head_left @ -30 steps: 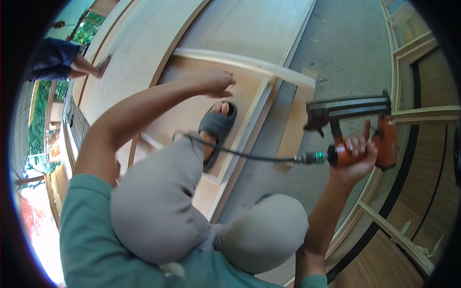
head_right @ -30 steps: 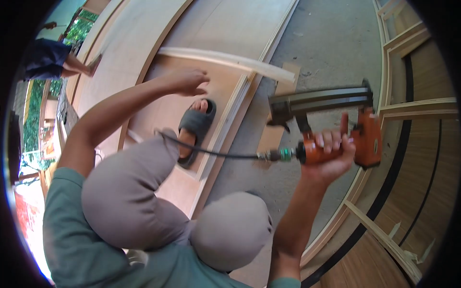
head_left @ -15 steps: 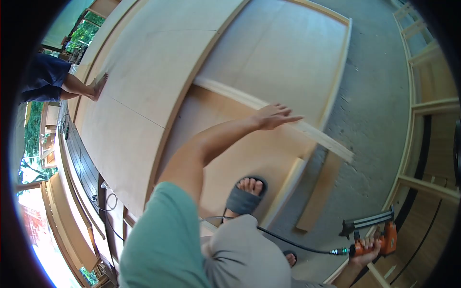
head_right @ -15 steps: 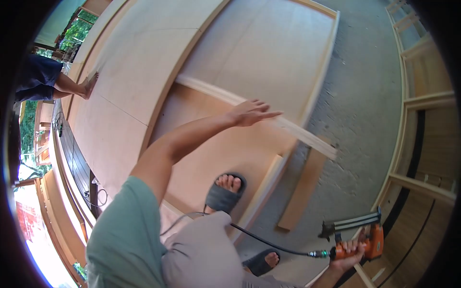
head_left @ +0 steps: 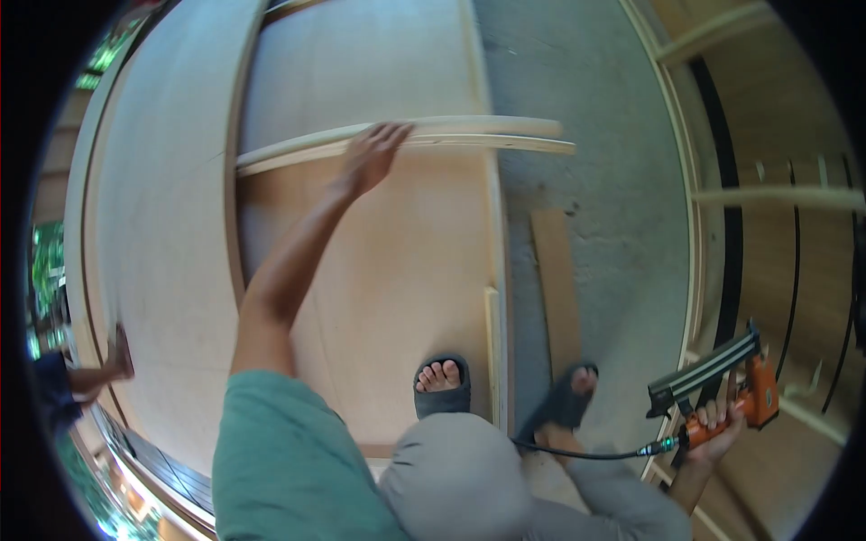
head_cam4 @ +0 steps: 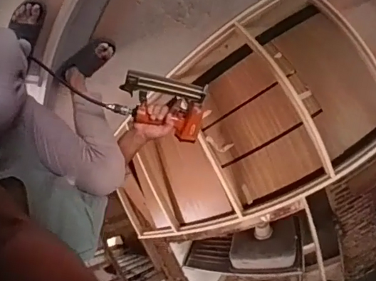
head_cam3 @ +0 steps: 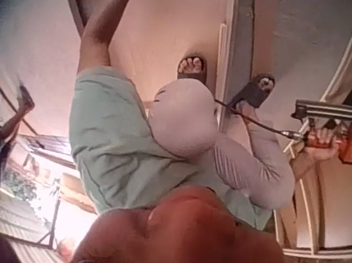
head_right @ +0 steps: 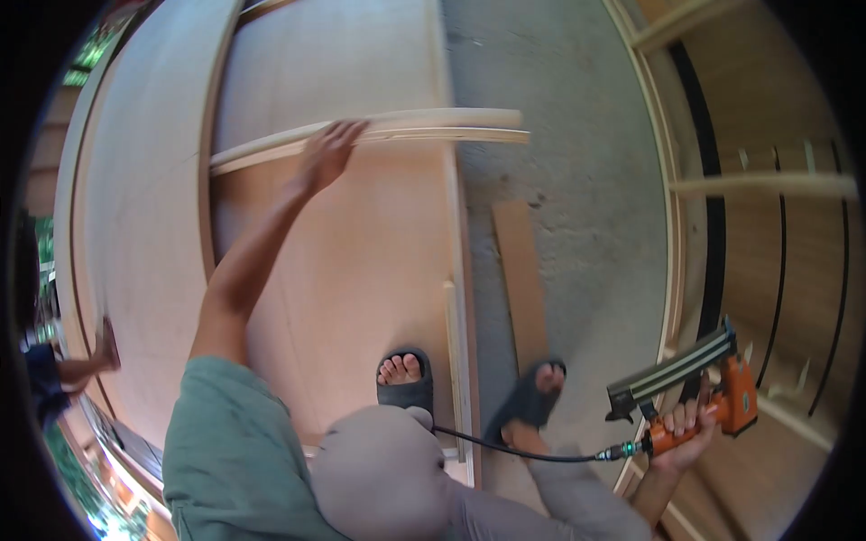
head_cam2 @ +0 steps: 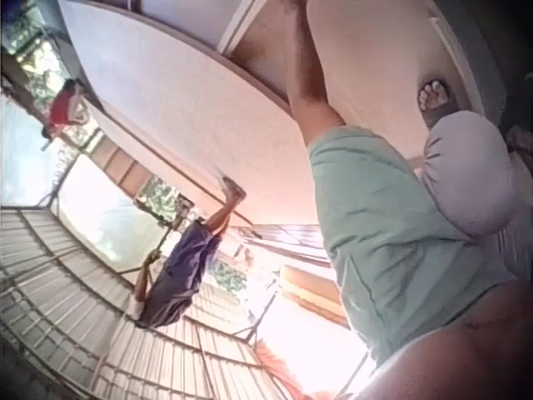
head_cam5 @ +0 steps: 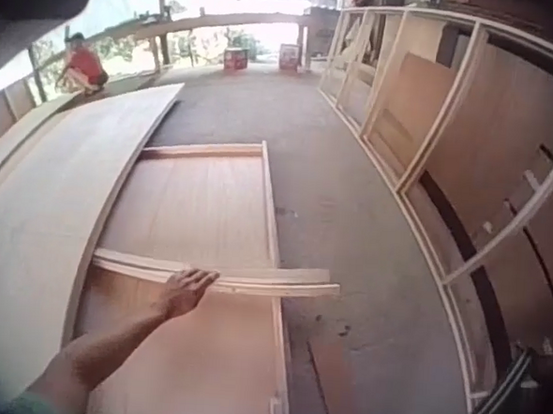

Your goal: The person picks up wooden slats, aligns them on a wooden panel, and fastens them into place using a pneumatic nail gun.

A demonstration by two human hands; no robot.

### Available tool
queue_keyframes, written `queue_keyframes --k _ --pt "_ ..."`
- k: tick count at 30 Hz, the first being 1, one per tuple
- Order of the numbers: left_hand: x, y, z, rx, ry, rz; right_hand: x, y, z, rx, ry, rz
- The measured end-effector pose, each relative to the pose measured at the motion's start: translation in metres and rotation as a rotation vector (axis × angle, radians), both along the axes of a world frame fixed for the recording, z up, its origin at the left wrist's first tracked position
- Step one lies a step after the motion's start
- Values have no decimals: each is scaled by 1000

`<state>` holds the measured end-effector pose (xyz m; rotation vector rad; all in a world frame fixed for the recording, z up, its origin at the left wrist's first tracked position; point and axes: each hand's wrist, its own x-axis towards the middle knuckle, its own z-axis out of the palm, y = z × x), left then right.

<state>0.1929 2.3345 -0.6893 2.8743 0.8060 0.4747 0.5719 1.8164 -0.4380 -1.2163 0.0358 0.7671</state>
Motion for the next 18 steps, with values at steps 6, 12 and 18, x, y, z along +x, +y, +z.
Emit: queue_keyframes --k 6,12,18 --pt "-50 -92 69 -155 185 -7 4 6 -21 107 155 42" --pt "-75 -158 86 -277 338 -28 -1 2 -25 76 169 75" --pt "-123 -192 58 -306 371 79 -14 7 -60 140 274 35"
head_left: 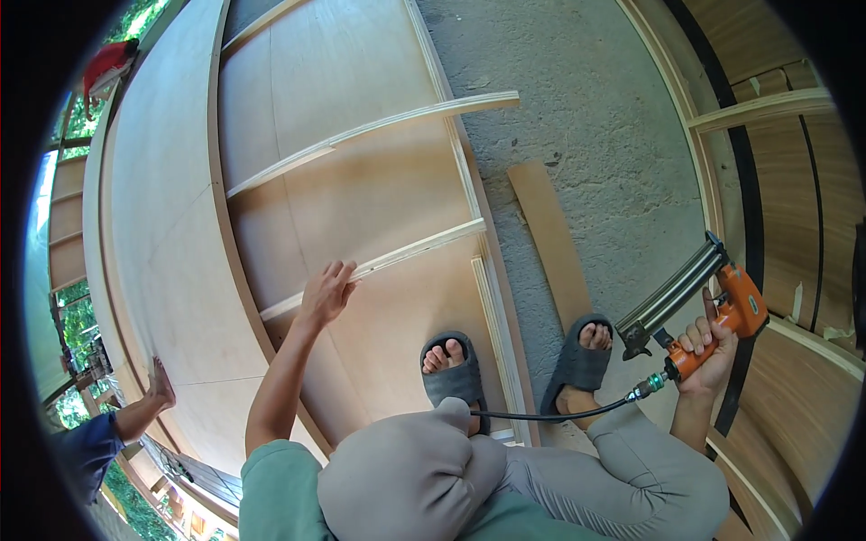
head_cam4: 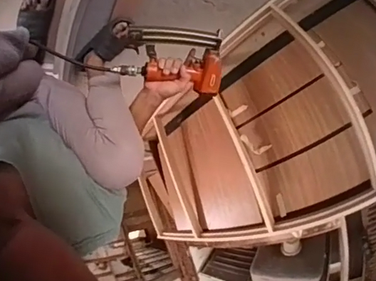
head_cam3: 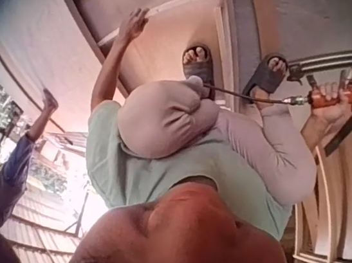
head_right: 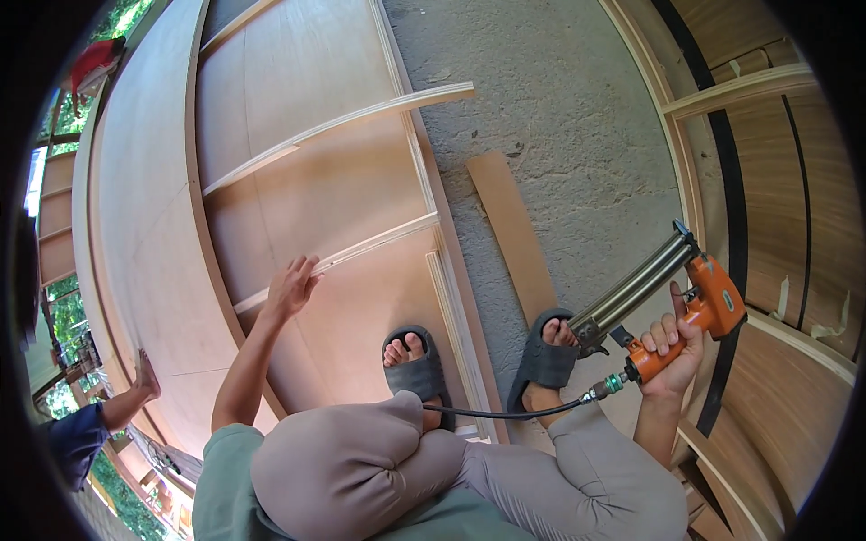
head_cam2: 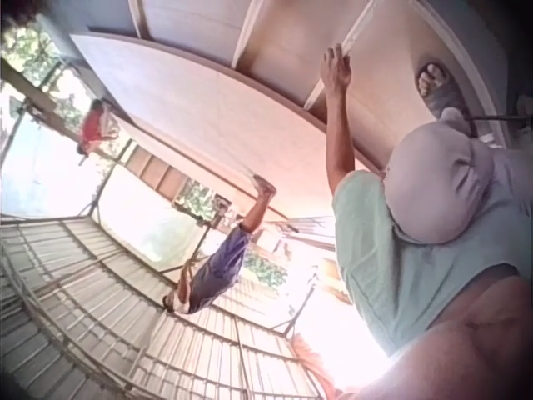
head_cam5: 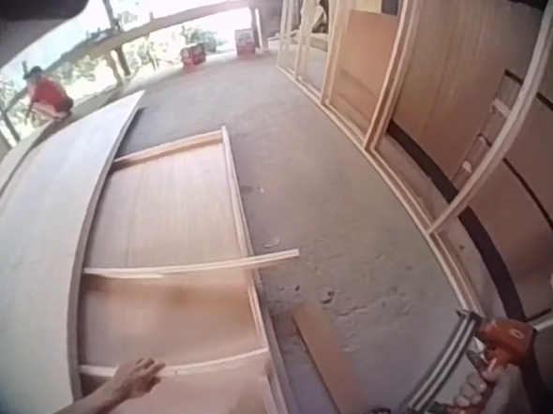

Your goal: The person picks up wooden slats, aligns them on a wooden panel, and fastens them into place using a pneumatic nail gun.

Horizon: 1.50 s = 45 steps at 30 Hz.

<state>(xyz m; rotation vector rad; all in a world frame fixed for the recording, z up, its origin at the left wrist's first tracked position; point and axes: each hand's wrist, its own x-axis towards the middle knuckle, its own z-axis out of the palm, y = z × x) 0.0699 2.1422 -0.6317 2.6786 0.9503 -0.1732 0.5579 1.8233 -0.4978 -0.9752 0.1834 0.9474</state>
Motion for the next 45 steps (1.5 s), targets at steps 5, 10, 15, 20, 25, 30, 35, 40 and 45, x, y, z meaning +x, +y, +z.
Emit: queue_keyframes --k 5,10,15,20,25,30,35,40,45 --pt "-22 -10 -7 18 23 -27 -6 0 0 -22 -17 -3" --pt "-19 -15 -6 -7 53 -82 -9 3 8 -58 -41 -40" --pt "-14 -12 5 -43 134 -102 -9 5 12 -60 -36 -36" --pt "36 -13 24 -8 -64 -69 -13 15 20 -128 -27 -35" --pt "111 -19 -3 -186 -246 -143 -14 17 18 -112 -34 40" --pt "135 -14 -25 -275 -435 -292 -16 20 22 -103 -11 75" --pt "138 -14 -23 -236 -446 -340 -18 30 27 -188 32 37" --pt "142 -13 -17 -270 -454 -336 -19 38 27 -199 15 42" --pt "141 -9 -18 -220 -429 -373 -21 45 22 -200 6 99"
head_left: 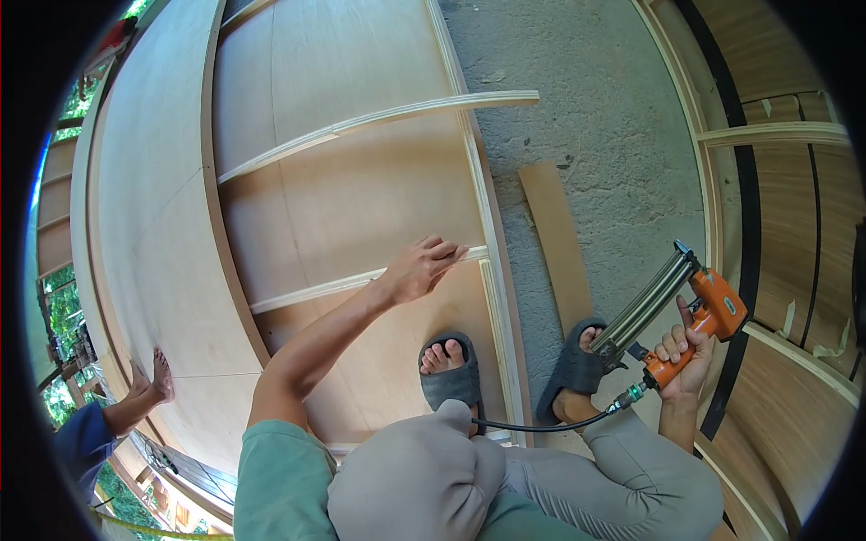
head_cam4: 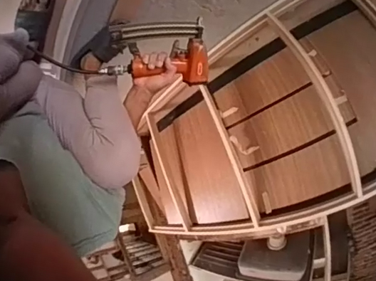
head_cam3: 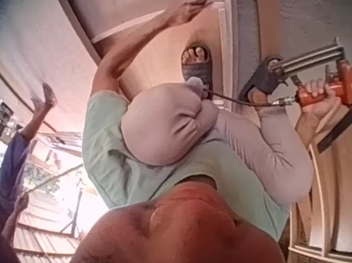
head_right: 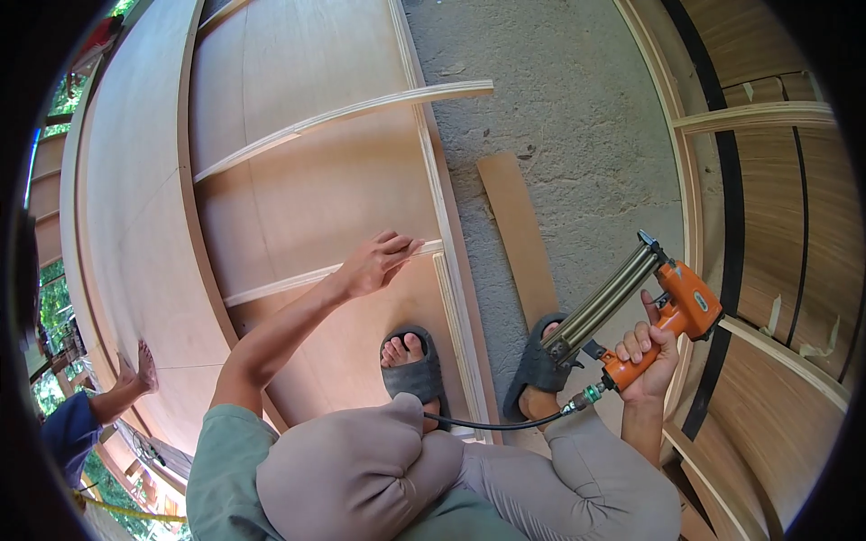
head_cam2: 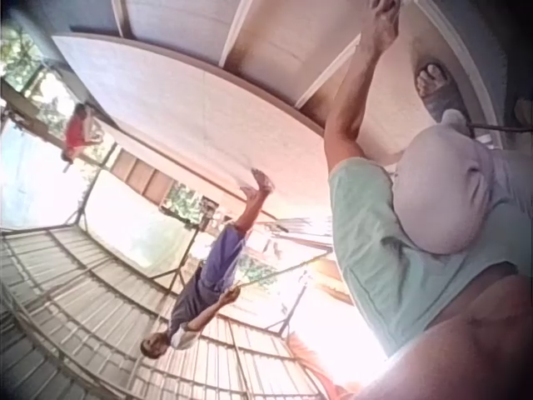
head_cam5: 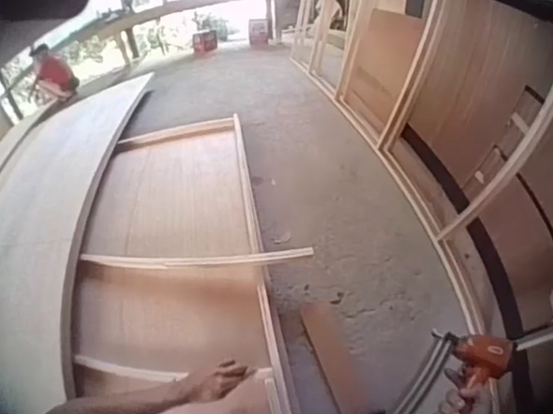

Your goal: The person picks up wooden slats, aligns them on a wooden panel, and fastens them into place using a pneumatic nail gun.

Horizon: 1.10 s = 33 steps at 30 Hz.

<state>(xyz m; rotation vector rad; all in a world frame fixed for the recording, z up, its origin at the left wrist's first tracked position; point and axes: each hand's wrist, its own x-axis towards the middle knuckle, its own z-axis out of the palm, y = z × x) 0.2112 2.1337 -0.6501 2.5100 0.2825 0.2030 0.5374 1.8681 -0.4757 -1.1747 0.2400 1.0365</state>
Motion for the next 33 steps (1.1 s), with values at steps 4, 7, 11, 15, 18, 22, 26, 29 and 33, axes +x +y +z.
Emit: queue_keyframes --k 4,7,11,15,18,22,26,29,33 --pt "6 9 9 -61 -6 -19 0 6 5 -4 7 0" --pt "5 6 10 -48 -17 -7 0 7 6 15 44 3" --pt "13 2 16 -51 -24 66 0 9 10 -7 68 -15" --pt "11 -5 10 -28 -66 133 0 9 6 -22 91 2" --pt "16 -7 11 0 -61 130 3 10 12 -30 77 0" --pt "19 -4 18 9 -31 103 7 17 11 -10 124 36" --pt "26 -5 24 16 -61 153 9 24 -15 11 290 183" --pt "32 -5 23 20 -78 203 -2 43 -45 -20 414 290" --pt "37 -10 22 53 0 272 -13 69 -85 -78 553 508"
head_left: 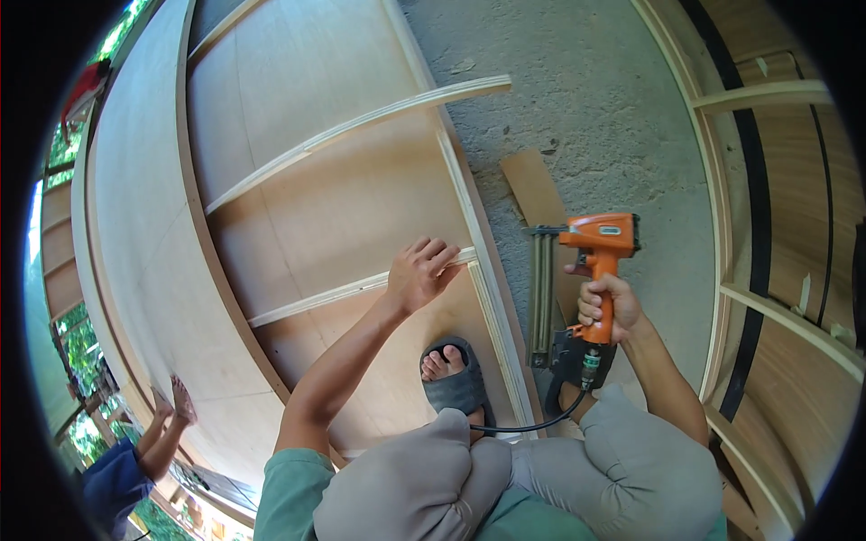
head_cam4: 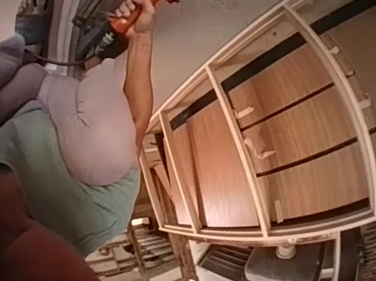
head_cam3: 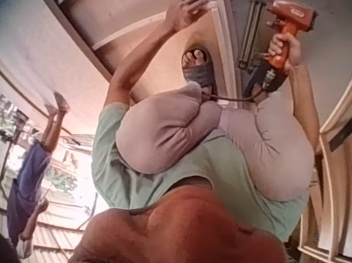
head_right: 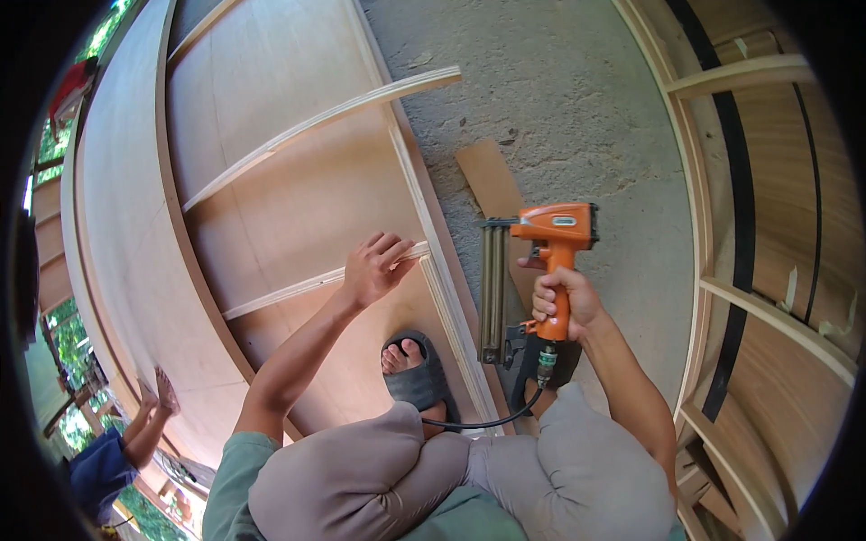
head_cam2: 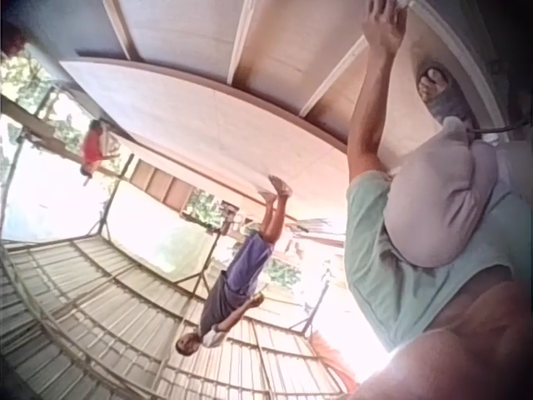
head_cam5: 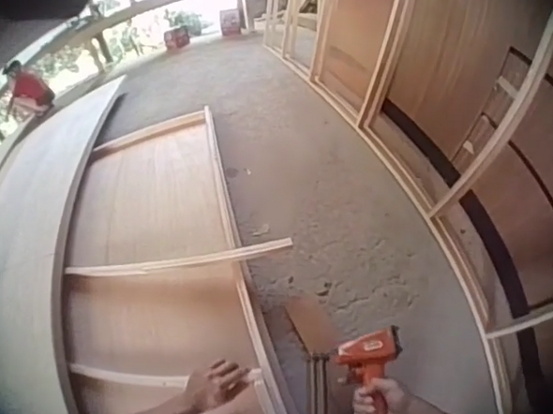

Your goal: The person picks up wooden slats, aligns them on a wooden panel, and fastens them into place using a pneumatic nail gun.

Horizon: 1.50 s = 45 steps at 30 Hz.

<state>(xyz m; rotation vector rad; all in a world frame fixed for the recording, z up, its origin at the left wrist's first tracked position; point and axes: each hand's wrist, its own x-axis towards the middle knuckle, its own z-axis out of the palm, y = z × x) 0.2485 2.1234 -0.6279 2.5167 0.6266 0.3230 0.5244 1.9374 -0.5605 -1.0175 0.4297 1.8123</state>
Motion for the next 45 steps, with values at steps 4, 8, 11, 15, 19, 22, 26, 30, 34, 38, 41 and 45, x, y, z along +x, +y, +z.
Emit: queue_keyframes --k 4,8,11,15,19,22,26,30,34,38,41,45 --pt "1 2 0 1 3 20 1 18 -27 -39 109 149" --pt "-4 1 -6 -8 23 -10 -2 34 -39 -85 118 293" --pt "-5 3 -6 -17 21 -38 1 37 -38 -115 104 333" --pt "-3 3 -2 7 31 -51 2 41 -37 -124 119 337" --pt "-1 4 -2 -1 56 -60 4 39 -38 -111 105 346" --pt "0 5 0 0 72 -75 5 39 -41 -111 136 336" --pt "-1 4 -1 -9 87 -78 5 40 -39 -81 127 338" --pt "0 1 1 -15 75 -38 5 40 -36 -88 135 315" --pt "-2 -5 -2 4 50 10 7 39 -41 -69 121 343" --pt "-6 -3 -4 -27 28 -27 8 41 -43 -56 108 392" --pt "-6 -3 -6 -5 26 -49 9 42 -43 -56 103 399" --pt "-7 -4 -10 15 13 -73 6 39 -41 -69 80 392"
